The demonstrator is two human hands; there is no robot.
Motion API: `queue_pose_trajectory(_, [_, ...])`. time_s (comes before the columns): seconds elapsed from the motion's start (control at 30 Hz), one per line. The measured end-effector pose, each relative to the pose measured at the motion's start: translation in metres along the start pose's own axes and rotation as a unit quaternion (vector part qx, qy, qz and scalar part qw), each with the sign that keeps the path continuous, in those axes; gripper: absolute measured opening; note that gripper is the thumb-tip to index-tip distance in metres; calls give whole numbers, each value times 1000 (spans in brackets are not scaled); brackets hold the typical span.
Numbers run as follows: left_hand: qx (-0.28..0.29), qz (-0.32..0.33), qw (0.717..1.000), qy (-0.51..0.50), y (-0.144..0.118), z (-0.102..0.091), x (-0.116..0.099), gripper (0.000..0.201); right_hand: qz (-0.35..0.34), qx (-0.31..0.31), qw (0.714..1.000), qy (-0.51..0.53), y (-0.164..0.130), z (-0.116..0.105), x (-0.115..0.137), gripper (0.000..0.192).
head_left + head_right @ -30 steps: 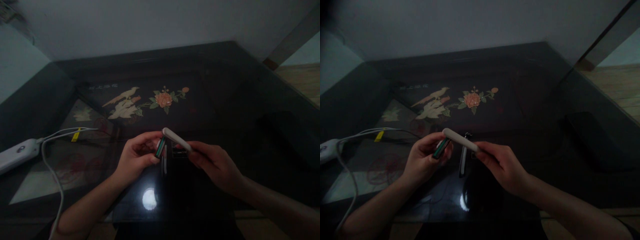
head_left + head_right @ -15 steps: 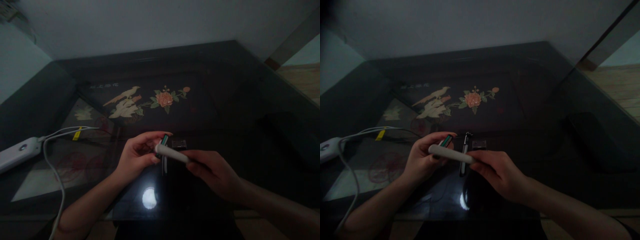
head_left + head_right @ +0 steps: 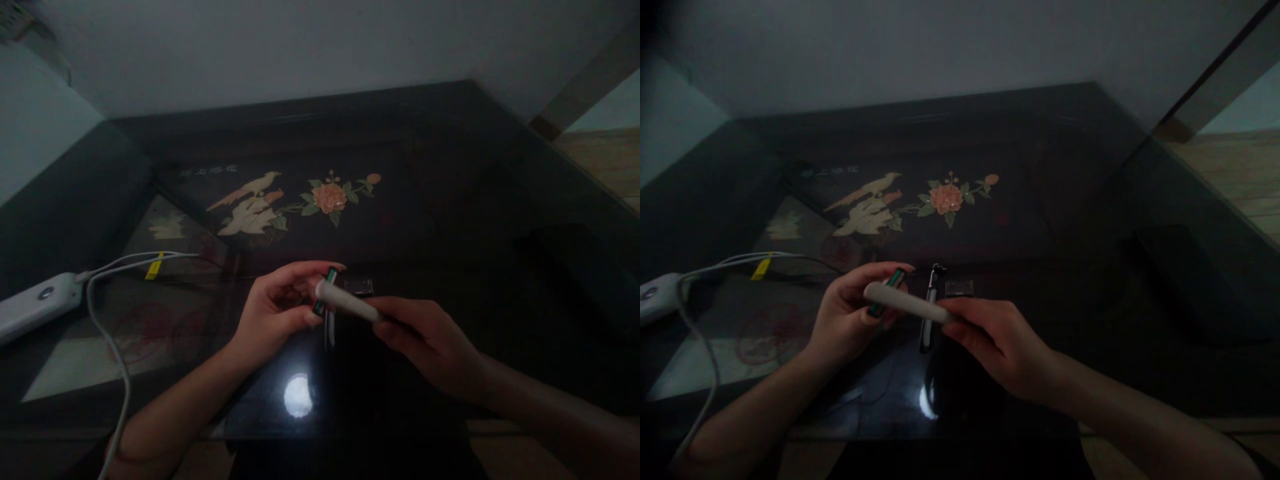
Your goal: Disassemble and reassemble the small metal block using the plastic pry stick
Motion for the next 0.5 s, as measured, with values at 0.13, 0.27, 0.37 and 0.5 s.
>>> queue_pose_trajectory(0.13, [1, 1, 1000, -2, -1, 0, 0, 41, 23, -10, 1000, 6, -2, -2, -4, 24])
queue_pose_trajectory(0.27, [7, 3, 1000, -16, -1, 1, 0, 40, 56, -12, 998, 27, -1, -3, -8, 27])
queue_pose_trajectory(0.37, [7, 4, 1000, 0, -1, 2, -1, 42, 27, 38, 998, 36, 1, 6, -2, 26])
queue_pose_trajectory(0.5, [19, 12, 1000, -21, -1, 4, -3, 39, 65, -21, 998, 11, -1, -5, -9, 28])
Point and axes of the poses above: each hand's wrist, its own y-axis towards the middle knuckle, its own z-axis out of the palm, x = y × z, the point moved 9 cm from there along y, towards the middle knuckle, and after that the axes turned 10 degrees about -z, right-handed, at the moved point
